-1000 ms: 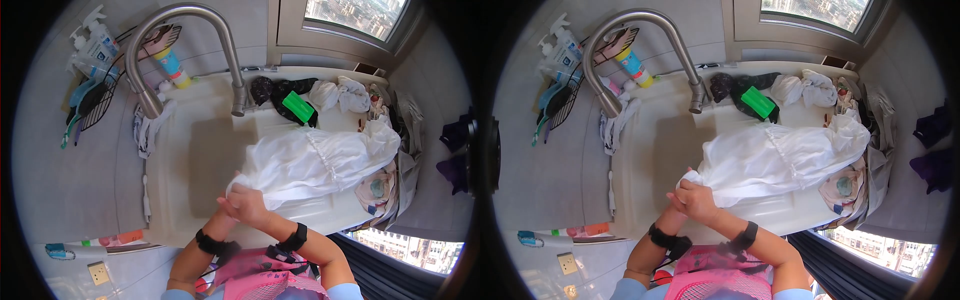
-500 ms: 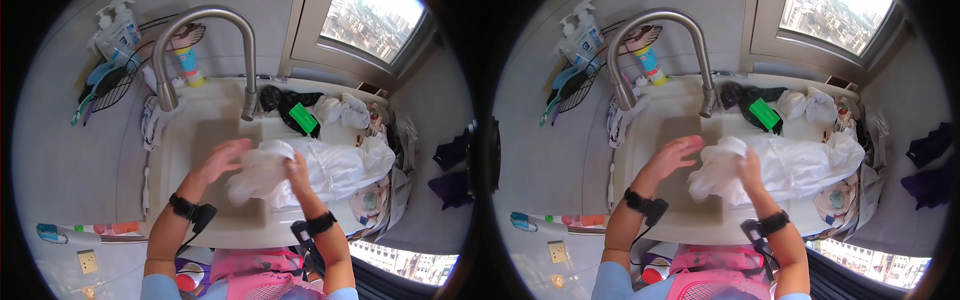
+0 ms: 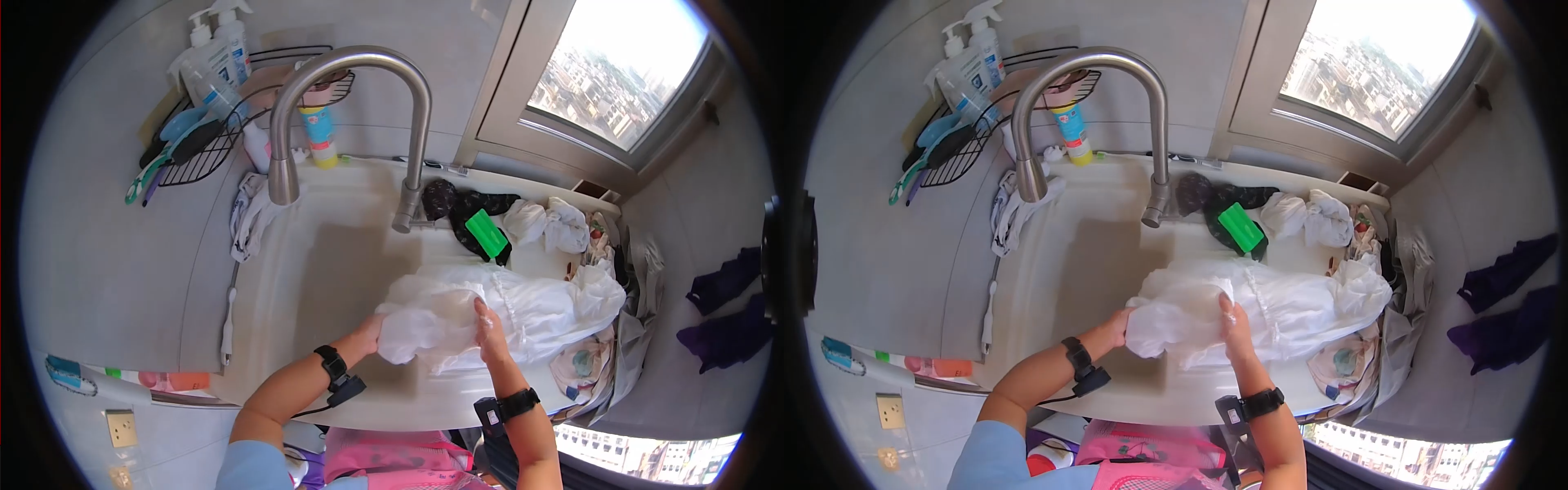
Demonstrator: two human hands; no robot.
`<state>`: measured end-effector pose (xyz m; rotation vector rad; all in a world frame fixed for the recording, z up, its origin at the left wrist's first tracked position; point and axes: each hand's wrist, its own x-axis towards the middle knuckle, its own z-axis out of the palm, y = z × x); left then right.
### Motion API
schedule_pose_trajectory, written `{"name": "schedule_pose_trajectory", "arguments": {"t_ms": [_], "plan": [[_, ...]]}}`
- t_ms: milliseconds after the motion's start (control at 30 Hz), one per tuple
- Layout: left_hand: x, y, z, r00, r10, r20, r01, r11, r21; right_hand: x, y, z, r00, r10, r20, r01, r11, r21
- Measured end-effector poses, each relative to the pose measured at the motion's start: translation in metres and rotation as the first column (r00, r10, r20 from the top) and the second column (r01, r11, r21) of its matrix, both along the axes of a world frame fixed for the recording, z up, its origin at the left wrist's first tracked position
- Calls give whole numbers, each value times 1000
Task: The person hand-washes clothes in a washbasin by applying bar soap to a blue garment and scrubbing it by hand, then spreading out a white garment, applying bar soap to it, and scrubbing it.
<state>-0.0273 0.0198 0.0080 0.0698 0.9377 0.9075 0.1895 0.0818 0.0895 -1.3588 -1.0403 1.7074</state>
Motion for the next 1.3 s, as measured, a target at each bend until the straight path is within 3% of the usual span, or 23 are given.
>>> {"name": "schedule_pose_trajectory", "arguments": {"t_ms": [67,100,167,233,267,300,367,433,467,500,533,600,667,767,800,900,967,1033,1067,1133,1167,1267,1300], "plan": [[9,10,30,995,69,74,-72,997,35,-6,-5,-3,996,64,64,-64,998,4],[15,16,38,993,88,75,-92,995,47,-3,-6,-12,983,184,10,-184,976,113],[31,27,84,985,133,112,-145,984,104,-24,-8,-15,981,151,124,-189,891,412],[33,38,96,973,30,227,-106,938,330,-38,-10,22,979,172,106,-202,841,502],[38,40,102,961,-31,276,-98,894,438,-43,-14,84,974,222,38,-214,865,454],[50,43,111,824,-196,532,-138,841,523,-46,-13,122,963,267,-33,-231,883,409],[63,55,106,958,-284,45,176,702,690,-37,-3,135,986,92,138,-157,778,608],[63,62,114,876,-250,-414,482,503,717,-16,11,160,988,-60,140,-67,653,754],[55,68,119,633,-260,-729,760,386,523,0,18,182,992,-97,75,-2,603,798],[44,79,126,293,-215,-932,934,275,230,17,26,199,999,-34,-1,24,658,753],[33,89,134,-93,-121,-988,975,189,-114,34,35,214,996,23,-85,43,710,703],[14,60,227,20,-112,-993,907,420,-29,65,50,232,999,2,-50,37,642,765],[-10,54,256,120,6,-993,904,412,112,88,61,244,996,-88,-20,77,712,698],[-5,30,333,-536,134,-834,813,348,-467,86,67,262,984,-129,119,9,715,699],[-7,30,330,-587,127,-799,783,337,-522,80,69,268,974,-140,180,-26,717,696],[-8,28,293,-703,149,-695,702,304,-645,51,83,273,968,135,212,-251,556,792],[2,23,262,-740,240,-628,672,291,-681,17,79,285,910,-12,413,-340,549,764],[-7,19,220,-438,694,-572,894,403,-195,-8,74,294,853,-100,513,-392,528,754],[-15,20,203,-279,864,-418,939,337,69,-8,74,294,837,-107,536,-411,524,746],[-27,30,181,142,628,-765,793,391,468,-8,76,295,805,-122,580,-448,514,731],[-29,35,174,400,472,-785,640,469,608,-2,81,293,791,-126,598,-467,508,724],[-3,40,222,896,156,-415,155,767,622,3,106,246,635,-307,709,-599,383,703],[13,43,232,890,200,-409,166,695,700,7,106,229,559,-399,727,-652,331,683]]}}
